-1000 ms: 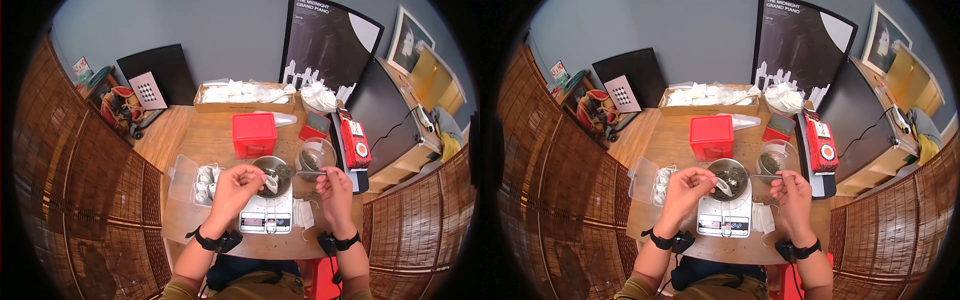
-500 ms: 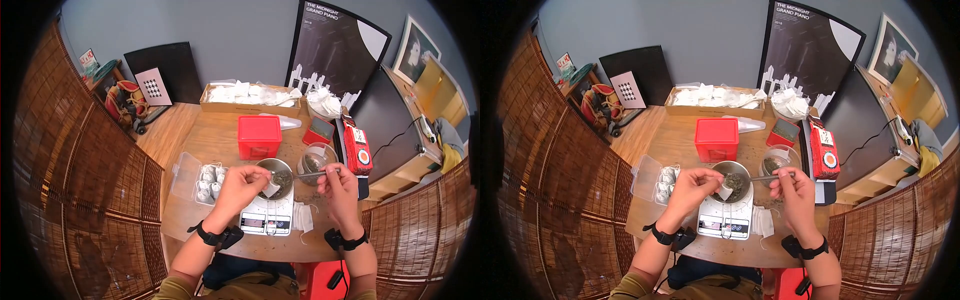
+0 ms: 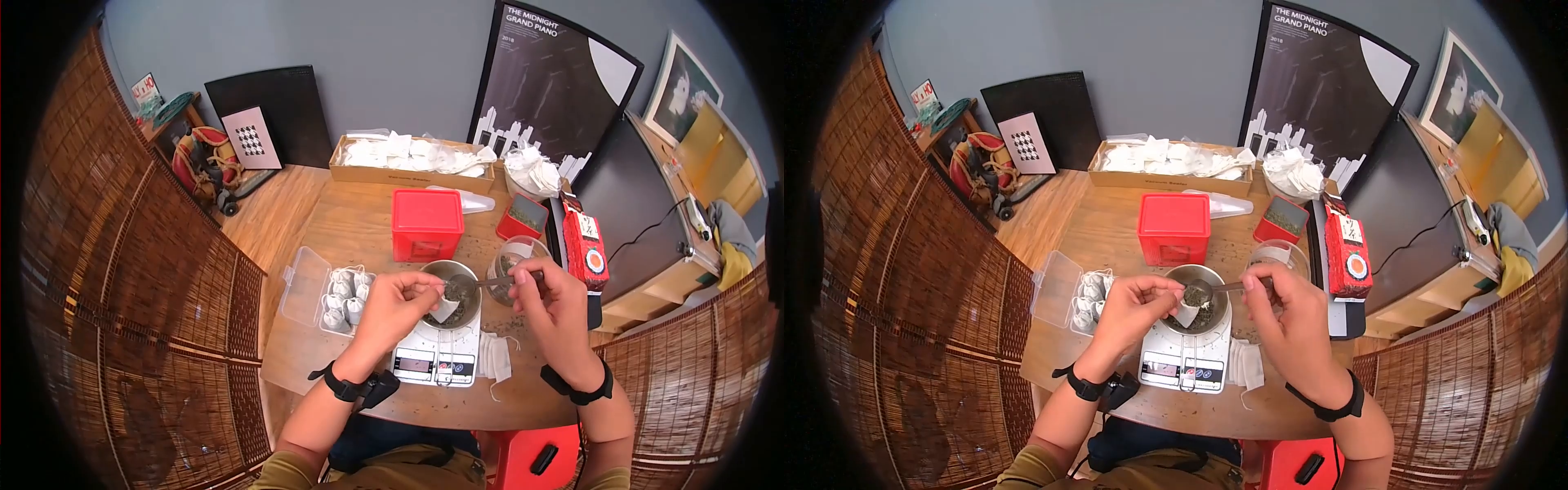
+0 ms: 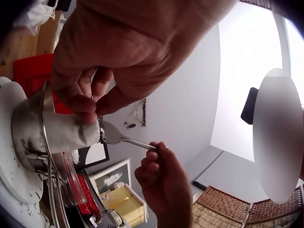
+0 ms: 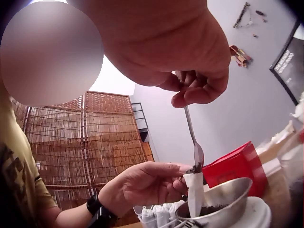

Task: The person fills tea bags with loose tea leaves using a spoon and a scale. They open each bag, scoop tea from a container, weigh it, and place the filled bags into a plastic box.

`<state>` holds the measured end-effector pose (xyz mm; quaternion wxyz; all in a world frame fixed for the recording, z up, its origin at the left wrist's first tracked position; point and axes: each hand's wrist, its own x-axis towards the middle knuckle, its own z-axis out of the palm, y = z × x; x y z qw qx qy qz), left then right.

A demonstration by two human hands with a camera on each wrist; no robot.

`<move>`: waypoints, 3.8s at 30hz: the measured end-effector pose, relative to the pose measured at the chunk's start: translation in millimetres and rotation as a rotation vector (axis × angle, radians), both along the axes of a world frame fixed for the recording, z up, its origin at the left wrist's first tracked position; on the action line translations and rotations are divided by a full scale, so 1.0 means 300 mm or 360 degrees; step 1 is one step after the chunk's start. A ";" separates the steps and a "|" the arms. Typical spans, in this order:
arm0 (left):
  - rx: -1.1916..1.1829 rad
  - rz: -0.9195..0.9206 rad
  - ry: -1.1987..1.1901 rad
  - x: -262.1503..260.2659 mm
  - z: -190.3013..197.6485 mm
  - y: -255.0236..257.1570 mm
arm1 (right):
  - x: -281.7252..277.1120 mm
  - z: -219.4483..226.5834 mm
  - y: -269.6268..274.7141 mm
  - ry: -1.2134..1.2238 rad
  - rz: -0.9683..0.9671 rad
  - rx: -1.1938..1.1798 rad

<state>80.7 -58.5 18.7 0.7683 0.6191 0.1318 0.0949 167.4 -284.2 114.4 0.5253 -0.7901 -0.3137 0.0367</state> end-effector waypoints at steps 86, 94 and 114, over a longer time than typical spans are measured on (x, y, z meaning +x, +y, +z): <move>-0.0423 0.0268 -0.0232 -0.018 -0.039 -0.017 | -0.013 -0.134 -0.001 -0.0477 0.0001 -0.0318; -0.0432 0.0239 -0.0226 -0.020 -0.030 -0.015 | 0.045 -0.330 -0.031 0.0760 -0.0091 0.0232; -0.0519 0.0088 -0.0095 -0.036 -0.009 -0.002 | 0.057 -0.327 -0.106 0.1291 -0.0255 0.0899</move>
